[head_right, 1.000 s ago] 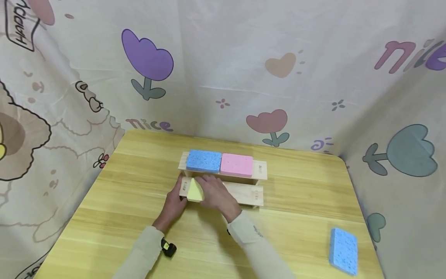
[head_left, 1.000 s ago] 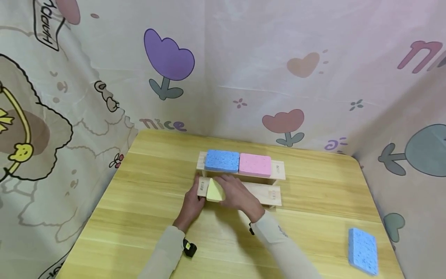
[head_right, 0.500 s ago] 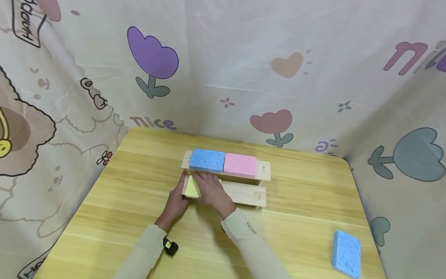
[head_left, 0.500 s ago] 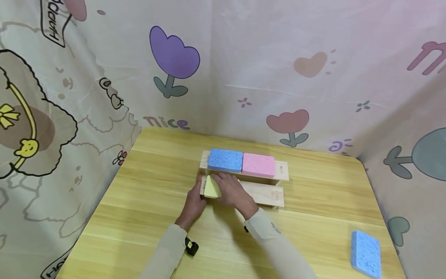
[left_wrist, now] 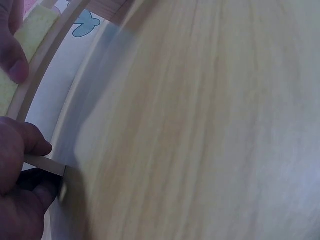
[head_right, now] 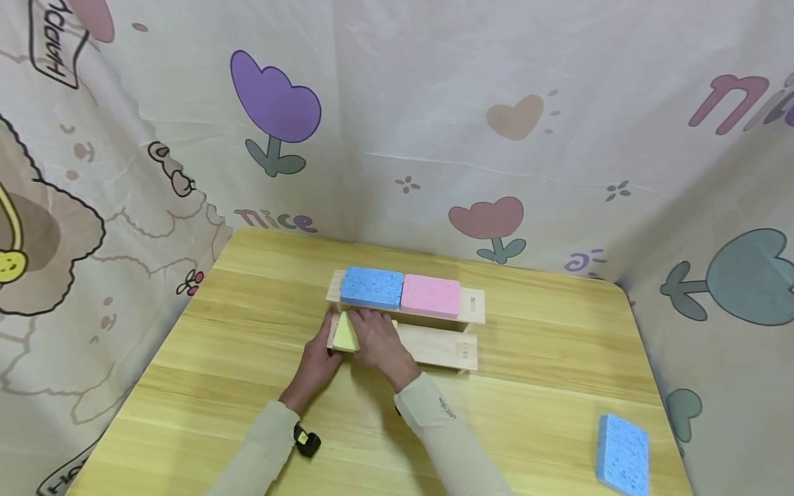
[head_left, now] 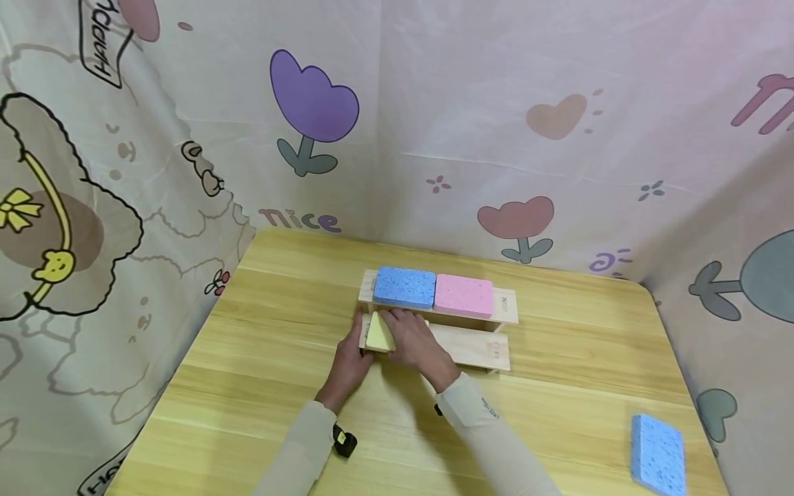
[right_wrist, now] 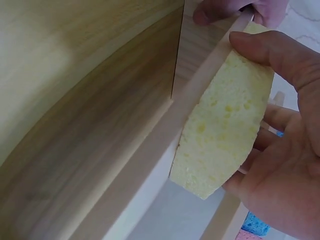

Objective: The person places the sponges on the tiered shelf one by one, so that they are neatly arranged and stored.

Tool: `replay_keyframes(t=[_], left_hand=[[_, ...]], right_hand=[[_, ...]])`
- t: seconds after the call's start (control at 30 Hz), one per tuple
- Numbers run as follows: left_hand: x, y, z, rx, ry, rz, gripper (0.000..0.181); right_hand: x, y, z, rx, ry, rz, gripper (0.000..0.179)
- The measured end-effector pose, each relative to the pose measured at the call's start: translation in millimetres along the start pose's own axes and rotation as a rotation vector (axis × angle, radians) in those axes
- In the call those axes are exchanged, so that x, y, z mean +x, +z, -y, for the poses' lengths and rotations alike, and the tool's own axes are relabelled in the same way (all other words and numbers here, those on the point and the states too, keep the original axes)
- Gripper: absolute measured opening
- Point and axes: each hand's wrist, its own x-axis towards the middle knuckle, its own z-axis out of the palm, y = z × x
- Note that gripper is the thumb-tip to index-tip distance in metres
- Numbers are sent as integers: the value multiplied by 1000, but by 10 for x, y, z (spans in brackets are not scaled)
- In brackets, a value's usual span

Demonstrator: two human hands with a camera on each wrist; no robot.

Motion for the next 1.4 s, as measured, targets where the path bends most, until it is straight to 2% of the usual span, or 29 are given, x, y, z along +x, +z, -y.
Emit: replay_keyframes(t=[0.17, 0.4, 0.6, 0.77, 0.97, 1.1, 1.4], left_hand=[[-1, 3, 7, 3, -8, 4, 97], [1, -1, 4, 11, -9, 3, 97], [-40, 5, 3, -11, -43, 10, 96], [-38, 5, 5, -6, -28, 8, 95], [46, -12, -4, 8, 7, -15, 96], [82, -20, -13, 11, -1, -10, 99], [30, -12, -9, 7, -10, -3, 97]], right_hand=[[2, 12, -8, 12, 4, -1, 79], [23, -9, -31, 61, 16, 60, 81], [10, 21, -29, 61, 3, 56, 80], [18, 27, -32, 44, 13, 70, 79], [65, -38, -48, 48, 26, 59, 78], [81, -59, -64, 72, 22, 57, 78], [44, -20, -61, 59, 16, 56, 80]])
